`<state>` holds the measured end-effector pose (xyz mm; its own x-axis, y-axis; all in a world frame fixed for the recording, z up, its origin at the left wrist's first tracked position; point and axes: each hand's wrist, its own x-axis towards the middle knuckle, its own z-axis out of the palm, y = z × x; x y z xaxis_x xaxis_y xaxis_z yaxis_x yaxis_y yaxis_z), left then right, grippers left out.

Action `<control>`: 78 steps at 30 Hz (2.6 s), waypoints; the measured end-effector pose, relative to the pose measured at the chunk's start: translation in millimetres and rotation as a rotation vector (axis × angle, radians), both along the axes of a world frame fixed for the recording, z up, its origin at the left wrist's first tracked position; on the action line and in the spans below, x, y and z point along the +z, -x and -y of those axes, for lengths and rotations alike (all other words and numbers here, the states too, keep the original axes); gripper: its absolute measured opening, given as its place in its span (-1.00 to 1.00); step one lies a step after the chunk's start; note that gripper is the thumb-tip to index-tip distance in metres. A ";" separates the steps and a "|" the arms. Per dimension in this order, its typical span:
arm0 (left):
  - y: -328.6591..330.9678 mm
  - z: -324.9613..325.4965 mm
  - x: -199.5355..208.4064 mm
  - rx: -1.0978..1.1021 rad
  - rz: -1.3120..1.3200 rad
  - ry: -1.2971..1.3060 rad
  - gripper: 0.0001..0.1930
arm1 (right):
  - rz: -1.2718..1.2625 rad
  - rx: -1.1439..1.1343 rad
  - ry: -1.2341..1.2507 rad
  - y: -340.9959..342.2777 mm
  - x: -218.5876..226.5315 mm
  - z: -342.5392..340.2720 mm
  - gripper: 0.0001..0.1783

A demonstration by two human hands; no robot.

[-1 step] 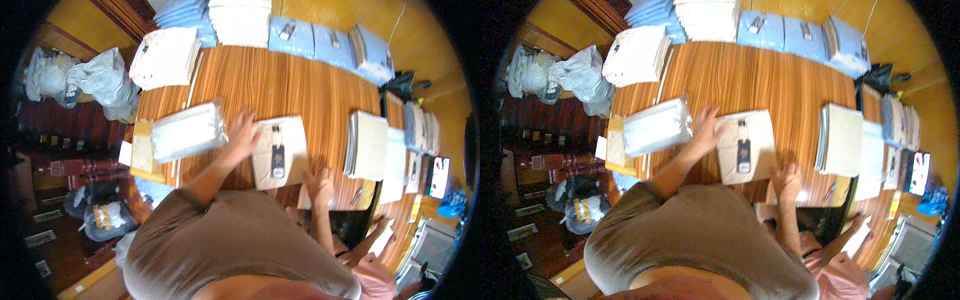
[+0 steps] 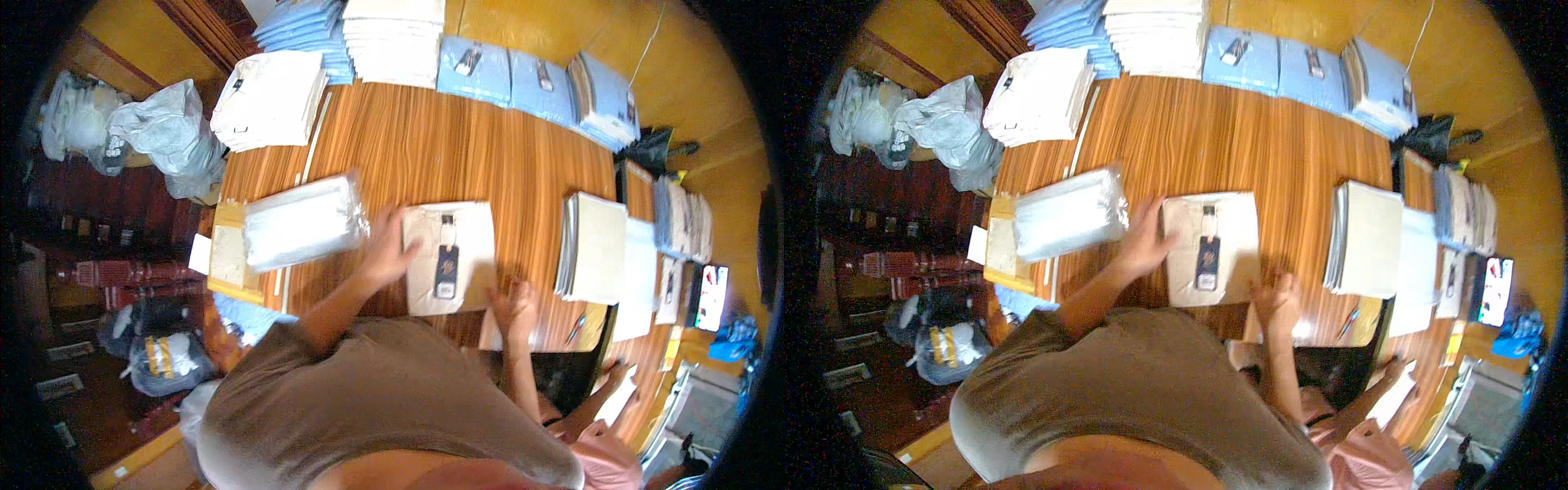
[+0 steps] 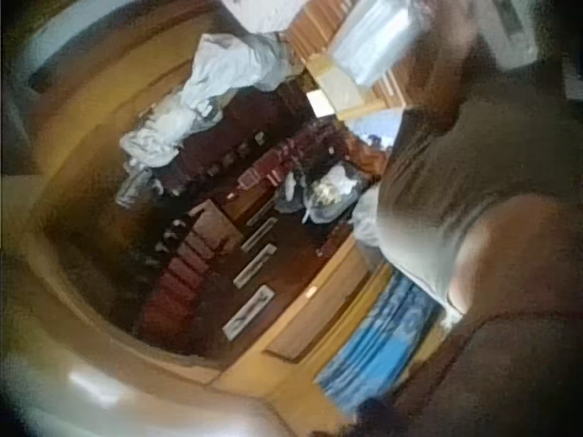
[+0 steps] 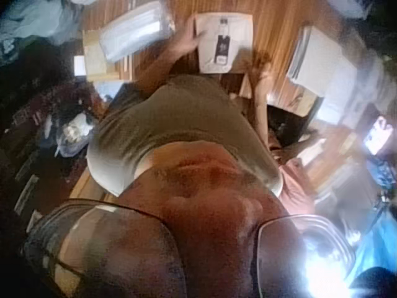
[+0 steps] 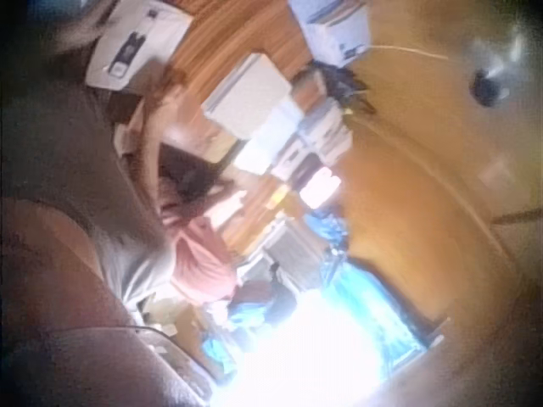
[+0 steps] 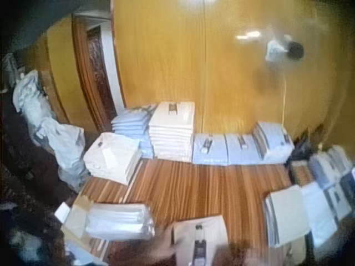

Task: The person packs folded shirts into plastic bags at a wooden table, smoothing each bag and placing the completed items onto stacks.

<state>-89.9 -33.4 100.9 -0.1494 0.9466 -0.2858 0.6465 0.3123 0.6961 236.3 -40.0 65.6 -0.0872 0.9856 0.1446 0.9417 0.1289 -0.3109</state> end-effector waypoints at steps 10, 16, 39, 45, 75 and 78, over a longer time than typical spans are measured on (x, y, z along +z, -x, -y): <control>11.6 79.6 -52.0 0.012 0.668 0.169 -0.55 | -0.640 -0.023 0.739 45.5 14.3 -27.7 -0.45; 58.6 -4.7 61.4 0.000 0.528 -0.257 -0.67 | -0.827 0.247 0.422 109.9 94.4 -111.8 -0.50; 286.8 -373.1 120.9 -0.070 -0.633 -0.711 0.15 | -0.520 0.274 -0.202 389.6 169.5 -511.7 -0.33; 273.3 -340.1 134.7 -0.093 -0.684 -0.905 -0.02 | -0.893 0.301 -0.006 355.0 147.9 -524.3 -0.23; 404.5 -60.3 15.3 1.135 -0.152 -1.219 -0.63 | -1.238 0.400 0.973 594.0 19.2 -311.8 -0.47; 264.8 -60.9 2.1 1.014 0.946 -0.951 -0.76 | -1.308 0.362 0.869 587.9 38.7 -291.1 -0.42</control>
<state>-354.7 27.5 103.0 -0.8865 0.4601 -0.0487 -0.2652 -0.4191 0.8684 -351.6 251.2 104.3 -0.5939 0.7611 -0.2609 -0.0537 -0.3611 -0.9310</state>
